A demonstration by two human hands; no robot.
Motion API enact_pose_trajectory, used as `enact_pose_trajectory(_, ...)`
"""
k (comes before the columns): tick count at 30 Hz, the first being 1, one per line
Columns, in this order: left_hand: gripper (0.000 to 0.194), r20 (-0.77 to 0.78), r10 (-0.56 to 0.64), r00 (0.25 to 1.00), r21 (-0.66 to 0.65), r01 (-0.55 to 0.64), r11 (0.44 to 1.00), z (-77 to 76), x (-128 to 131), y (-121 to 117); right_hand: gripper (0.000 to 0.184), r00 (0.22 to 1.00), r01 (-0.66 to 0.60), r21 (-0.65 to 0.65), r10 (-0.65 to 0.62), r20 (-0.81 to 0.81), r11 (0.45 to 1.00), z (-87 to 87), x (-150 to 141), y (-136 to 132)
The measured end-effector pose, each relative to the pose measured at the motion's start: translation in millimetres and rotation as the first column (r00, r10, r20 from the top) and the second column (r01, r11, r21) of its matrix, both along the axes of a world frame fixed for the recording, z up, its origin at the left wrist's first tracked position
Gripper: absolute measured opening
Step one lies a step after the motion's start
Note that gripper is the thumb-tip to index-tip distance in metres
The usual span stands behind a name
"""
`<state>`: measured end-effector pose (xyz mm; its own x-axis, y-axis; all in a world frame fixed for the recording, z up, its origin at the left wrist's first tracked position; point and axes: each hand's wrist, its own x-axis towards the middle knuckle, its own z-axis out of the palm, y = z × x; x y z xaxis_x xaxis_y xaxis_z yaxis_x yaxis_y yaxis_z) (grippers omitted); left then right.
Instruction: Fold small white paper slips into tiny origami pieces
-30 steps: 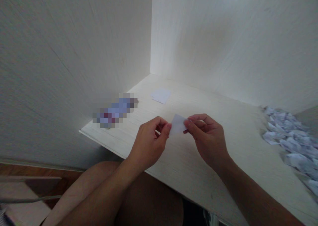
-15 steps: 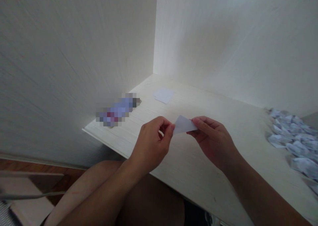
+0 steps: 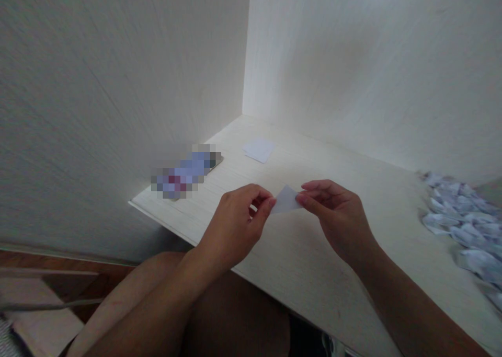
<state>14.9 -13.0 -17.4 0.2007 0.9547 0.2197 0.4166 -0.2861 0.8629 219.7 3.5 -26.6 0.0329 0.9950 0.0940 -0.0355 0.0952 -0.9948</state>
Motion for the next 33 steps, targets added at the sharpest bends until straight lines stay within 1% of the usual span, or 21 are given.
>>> enact_pose_trajectory(3, 0.018, 0.044, -0.003, 0.999, -0.045, 0.005, 0.999, -2.3, -0.8, 1.6, 0.027, 1.0, -0.003, 0.002, 0.003, 0.0, 1.0, 0.0, 0.1, 0.0)
enact_pose_trajectory(6, 0.014, 0.128, 0.015, 0.992, -0.097, -0.002, 0.995, -3.4, 0.1, 2.2, 0.027, 1.0, -0.006, 0.007, 0.006, -0.01, 1.0, -0.1, 0.5, -0.2)
enact_pose_trajectory(10, 0.012, 0.254, 0.059, 0.965, -0.197, -0.008, 0.98, -1.9, 0.9, 2.5, 0.026, 1.0, -0.014, 0.019, 0.015, -0.026, 1.0, 0.1, 0.4, 0.0)
enact_pose_trajectory(14, 0.013, 0.314, 0.1, 0.944, -0.258, -0.016, 0.966, 0.9, -0.3, 3.9, 0.023, 0.998, -0.054, 0.013, 0.054, -0.036, 0.998, -0.7, -0.3, 0.3)
enact_pose_trajectory(17, 0.011, 0.314, 0.128, 0.941, -0.238, -0.052, 0.97, 2.7, -0.5, 4.2, 0.023, 0.997, -0.062, 0.001, 0.062, -0.035, 0.998, -1.6, -0.3, 0.1)
enact_pose_trajectory(21, 0.008, 0.339, 0.13, 0.932, -0.199, -0.064, 0.978, 2.6, 1.8, 2.1, 0.024, 0.999, -0.044, 0.007, 0.044, -0.013, 0.999, -0.6, -0.1, -1.3)
enact_pose_trajectory(26, 0.002, 0.307, 0.12, 0.944, -0.091, -0.097, 0.991, 2.4, 3.1, -2.0, 0.023, 0.999, -0.035, 0.012, 0.035, 0.006, 0.999, 3.0, -0.1, -4.6)
enact_pose_trajectory(30, 0.007, 0.286, 0.096, 0.953, -0.005, -0.099, 0.995, 2.6, 1.9, -3.8, 0.025, 0.999, -0.034, -0.002, 0.034, 0.005, 0.999, 2.9, 0.9, -5.2)
enact_pose_trajectory(33, 0.008, 0.27, 0.089, 0.959, 0.009, -0.095, 0.995, 1.3, 1.5, -3.2, 0.024, 0.999, -0.038, -0.011, 0.038, -0.025, 0.999, 0.6, 1.8, -3.6)
